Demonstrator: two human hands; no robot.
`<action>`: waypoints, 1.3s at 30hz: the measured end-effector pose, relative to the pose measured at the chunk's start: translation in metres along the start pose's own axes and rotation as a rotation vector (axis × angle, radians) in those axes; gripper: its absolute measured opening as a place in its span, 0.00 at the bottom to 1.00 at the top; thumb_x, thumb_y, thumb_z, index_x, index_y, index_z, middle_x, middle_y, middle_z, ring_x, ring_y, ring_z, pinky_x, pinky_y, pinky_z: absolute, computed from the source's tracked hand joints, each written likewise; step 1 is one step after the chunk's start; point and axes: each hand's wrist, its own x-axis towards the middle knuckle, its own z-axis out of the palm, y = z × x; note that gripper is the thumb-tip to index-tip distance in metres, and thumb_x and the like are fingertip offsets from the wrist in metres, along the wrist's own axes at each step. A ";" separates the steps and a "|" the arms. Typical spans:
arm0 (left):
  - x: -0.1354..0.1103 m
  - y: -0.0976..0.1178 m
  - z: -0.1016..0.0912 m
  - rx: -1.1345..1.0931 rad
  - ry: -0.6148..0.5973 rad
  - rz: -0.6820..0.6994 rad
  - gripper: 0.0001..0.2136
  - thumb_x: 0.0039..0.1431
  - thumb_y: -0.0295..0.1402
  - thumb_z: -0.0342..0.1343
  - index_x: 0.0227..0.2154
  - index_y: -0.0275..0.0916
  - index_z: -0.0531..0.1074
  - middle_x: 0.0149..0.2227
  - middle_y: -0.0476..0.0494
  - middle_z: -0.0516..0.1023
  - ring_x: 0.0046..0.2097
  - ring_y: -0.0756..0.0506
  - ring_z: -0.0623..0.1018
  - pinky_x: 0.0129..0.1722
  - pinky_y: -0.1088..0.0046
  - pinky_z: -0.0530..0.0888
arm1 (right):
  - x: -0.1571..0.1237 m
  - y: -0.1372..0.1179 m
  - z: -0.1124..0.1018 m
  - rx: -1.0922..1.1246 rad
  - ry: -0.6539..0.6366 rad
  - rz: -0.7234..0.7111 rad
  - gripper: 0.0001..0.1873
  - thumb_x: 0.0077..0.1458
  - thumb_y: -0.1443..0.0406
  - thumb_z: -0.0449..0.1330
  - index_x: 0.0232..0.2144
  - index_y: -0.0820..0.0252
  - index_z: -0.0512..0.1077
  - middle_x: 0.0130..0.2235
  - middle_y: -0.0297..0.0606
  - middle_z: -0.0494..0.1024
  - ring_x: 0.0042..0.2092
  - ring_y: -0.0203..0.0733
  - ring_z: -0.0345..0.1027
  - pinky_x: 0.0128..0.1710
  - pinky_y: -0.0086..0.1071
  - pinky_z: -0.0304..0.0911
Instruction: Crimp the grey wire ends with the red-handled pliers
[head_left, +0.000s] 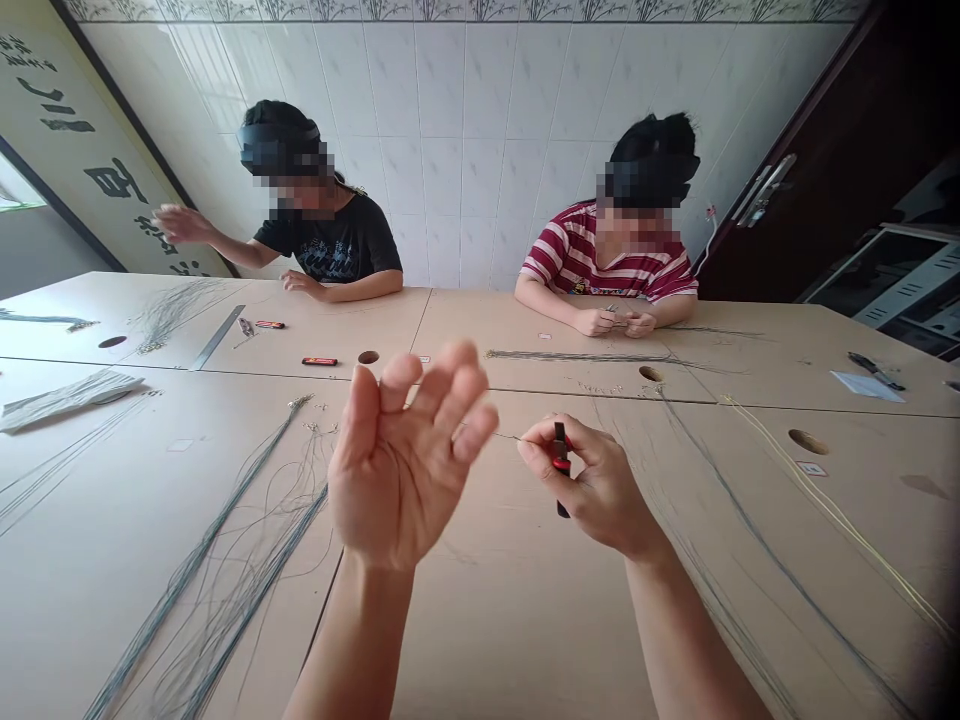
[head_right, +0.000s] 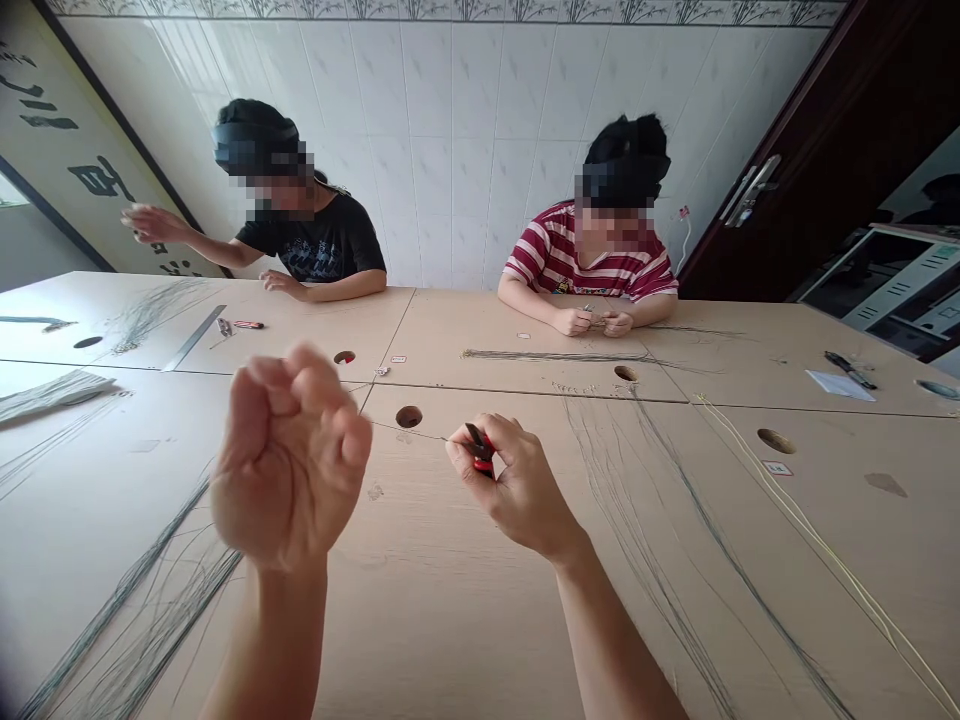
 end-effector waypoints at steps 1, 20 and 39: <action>0.006 -0.002 -0.001 0.014 0.039 0.071 0.20 0.68 0.44 0.38 0.37 0.51 0.77 0.44 0.50 0.81 0.46 0.46 0.80 0.42 0.68 0.78 | 0.000 -0.001 0.000 -0.004 -0.007 -0.008 0.09 0.62 0.65 0.54 0.28 0.56 0.63 0.26 0.29 0.65 0.29 0.33 0.56 0.34 0.30 0.57; 0.019 -0.033 -0.018 0.746 -0.195 -0.171 0.18 0.67 0.41 0.45 0.36 0.36 0.77 0.40 0.40 0.80 0.41 0.46 0.77 0.42 0.71 0.73 | 0.001 -0.002 -0.003 -0.009 -0.033 -0.022 0.07 0.60 0.66 0.55 0.29 0.56 0.63 0.27 0.31 0.67 0.31 0.34 0.59 0.32 0.29 0.57; 0.012 -0.029 -0.012 0.874 -0.218 -0.383 0.06 0.58 0.28 0.48 0.26 0.38 0.65 0.24 0.53 0.70 0.23 0.54 0.58 0.23 0.75 0.56 | 0.000 -0.001 -0.010 -0.084 -0.024 -0.020 0.08 0.61 0.65 0.56 0.28 0.56 0.64 0.25 0.30 0.64 0.30 0.34 0.59 0.33 0.29 0.58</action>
